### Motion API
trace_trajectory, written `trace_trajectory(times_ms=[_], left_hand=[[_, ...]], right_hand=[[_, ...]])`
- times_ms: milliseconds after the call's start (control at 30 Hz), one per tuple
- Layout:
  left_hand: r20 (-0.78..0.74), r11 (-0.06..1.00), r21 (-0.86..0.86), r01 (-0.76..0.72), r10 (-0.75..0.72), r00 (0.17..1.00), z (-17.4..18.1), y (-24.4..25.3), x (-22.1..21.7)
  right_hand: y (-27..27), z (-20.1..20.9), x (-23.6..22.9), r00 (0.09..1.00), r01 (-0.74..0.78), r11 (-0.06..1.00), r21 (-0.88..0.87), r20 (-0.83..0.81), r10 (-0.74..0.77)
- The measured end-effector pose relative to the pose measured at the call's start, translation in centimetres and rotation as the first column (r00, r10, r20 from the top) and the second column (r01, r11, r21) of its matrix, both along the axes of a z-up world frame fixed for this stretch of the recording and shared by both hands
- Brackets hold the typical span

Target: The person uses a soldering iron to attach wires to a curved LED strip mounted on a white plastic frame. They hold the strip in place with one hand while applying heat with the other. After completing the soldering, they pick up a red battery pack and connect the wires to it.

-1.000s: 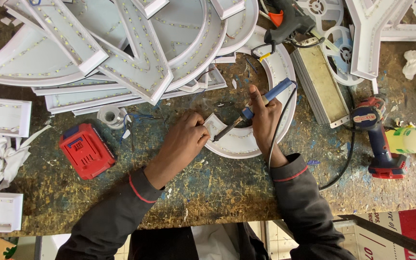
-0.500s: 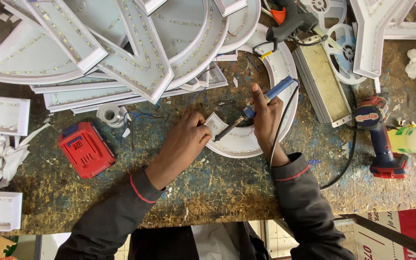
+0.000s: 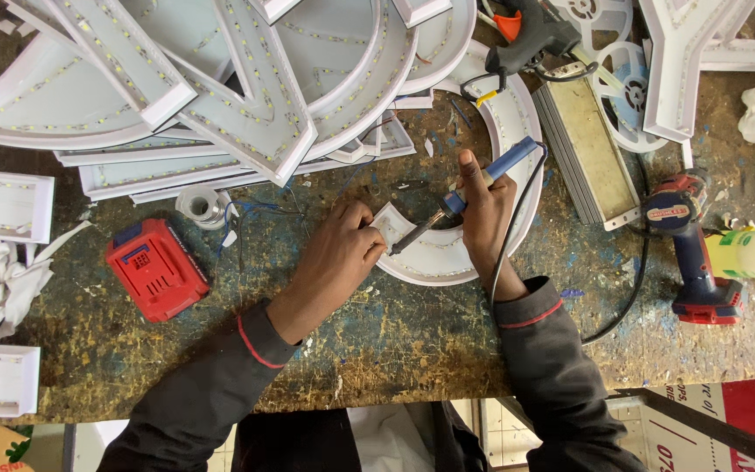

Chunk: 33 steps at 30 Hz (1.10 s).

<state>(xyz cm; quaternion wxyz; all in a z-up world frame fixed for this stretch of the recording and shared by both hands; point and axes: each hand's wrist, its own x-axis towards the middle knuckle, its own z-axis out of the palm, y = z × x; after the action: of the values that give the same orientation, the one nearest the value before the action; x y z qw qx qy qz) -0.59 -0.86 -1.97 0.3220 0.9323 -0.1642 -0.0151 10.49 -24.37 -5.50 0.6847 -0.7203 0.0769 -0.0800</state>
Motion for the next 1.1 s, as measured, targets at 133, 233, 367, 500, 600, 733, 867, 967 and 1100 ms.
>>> trace_trajectory(times_ms=[133,233,367,500,600,733,867,967,1100], left_hand=[[-0.001,1.000,0.011,-0.007,0.007,1.000,-0.6,-0.2,0.1],[-0.006,0.999,0.043,-0.001,0.001,1.000,-1.0,0.0,0.2],[0.029,0.998,0.057,0.004,-0.006,1.000,-1.0,0.0,0.1],[0.025,1.000,0.018,-0.002,0.001,1.000,-0.9,-0.1,0.0],[0.017,0.999,0.044,-0.006,0.005,1.000,-1.6,0.0,0.3],[0.037,0.999,0.047,-0.006,0.005,0.999,-1.1,0.0,0.2],[0.028,1.000,0.016,-0.009,0.009,1.000,-0.3,0.0,0.1],[0.012,1.000,-0.002,-0.015,0.015,1.000,-1.2,0.0,0.1],[0.018,0.999,-0.023,-0.024,0.024,1.000,-1.6,-0.1,-0.3]], right_hand=[[-0.3,-0.5,0.1,1.000,-0.008,1.000,-0.001,0.002,0.008],[-0.2,-0.6,0.2,1.000,-0.011,1.000,-0.005,0.002,0.011],[0.1,0.4,-0.1,1.000,-0.014,1.000,-0.002,0.013,0.014],[0.6,1.4,-0.6,1.000,-0.009,1.000,0.011,0.007,0.009],[0.8,1.9,-1.0,1.000,0.002,0.999,-0.040,0.003,-0.001],[1.0,2.4,-1.2,1.000,-0.002,1.000,-0.021,-0.012,0.002],[1.1,2.5,-0.8,1.000,0.006,0.999,-0.038,-0.018,-0.007],[1.1,2.5,-0.8,1.000,-0.001,0.999,-0.047,-0.005,0.001],[1.1,2.4,-0.7,1.000,0.005,0.996,-0.090,-0.008,-0.005]])
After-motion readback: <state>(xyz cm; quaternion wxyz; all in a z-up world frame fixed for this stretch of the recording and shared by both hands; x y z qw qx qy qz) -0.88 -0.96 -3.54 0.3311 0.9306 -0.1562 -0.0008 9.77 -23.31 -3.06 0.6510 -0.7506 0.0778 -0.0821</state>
